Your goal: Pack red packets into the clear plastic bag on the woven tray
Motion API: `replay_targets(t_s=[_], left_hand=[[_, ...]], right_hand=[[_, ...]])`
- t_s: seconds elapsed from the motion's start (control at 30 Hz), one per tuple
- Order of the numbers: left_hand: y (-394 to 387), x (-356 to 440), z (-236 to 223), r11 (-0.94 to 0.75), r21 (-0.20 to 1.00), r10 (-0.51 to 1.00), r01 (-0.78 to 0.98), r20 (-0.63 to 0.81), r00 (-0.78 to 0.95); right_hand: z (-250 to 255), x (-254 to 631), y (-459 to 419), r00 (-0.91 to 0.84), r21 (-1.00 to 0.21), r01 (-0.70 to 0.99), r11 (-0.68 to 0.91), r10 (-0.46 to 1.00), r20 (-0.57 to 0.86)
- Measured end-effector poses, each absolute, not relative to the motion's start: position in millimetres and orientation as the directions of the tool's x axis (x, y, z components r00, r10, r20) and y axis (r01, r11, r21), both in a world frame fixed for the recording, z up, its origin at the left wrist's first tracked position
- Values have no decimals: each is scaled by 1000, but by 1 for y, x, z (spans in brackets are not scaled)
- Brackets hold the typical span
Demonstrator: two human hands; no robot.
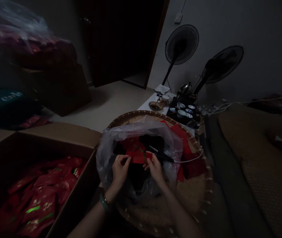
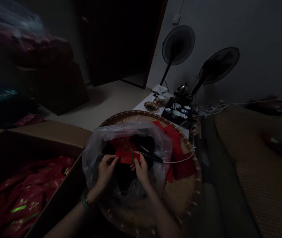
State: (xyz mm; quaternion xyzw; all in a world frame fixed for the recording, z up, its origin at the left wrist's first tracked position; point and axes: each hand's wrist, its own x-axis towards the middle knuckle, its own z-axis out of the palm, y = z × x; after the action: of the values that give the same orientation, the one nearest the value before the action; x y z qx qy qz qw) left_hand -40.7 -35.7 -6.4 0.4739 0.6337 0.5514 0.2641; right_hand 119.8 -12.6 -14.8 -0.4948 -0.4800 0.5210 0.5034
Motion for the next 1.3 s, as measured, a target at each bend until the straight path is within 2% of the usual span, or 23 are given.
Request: replay_targets(t_s=[0.67,1.3], left_hand=[[-35,-42,-13,-43,968,911,248,140,-389],[-35,-42,-10,-42,959,912,280,151,-380]], right_hand=[[-20,120,-13,-25,-996,-72,-48,999,-47],[-14,120,-14,-35,-990,-111,-92,995,-89]])
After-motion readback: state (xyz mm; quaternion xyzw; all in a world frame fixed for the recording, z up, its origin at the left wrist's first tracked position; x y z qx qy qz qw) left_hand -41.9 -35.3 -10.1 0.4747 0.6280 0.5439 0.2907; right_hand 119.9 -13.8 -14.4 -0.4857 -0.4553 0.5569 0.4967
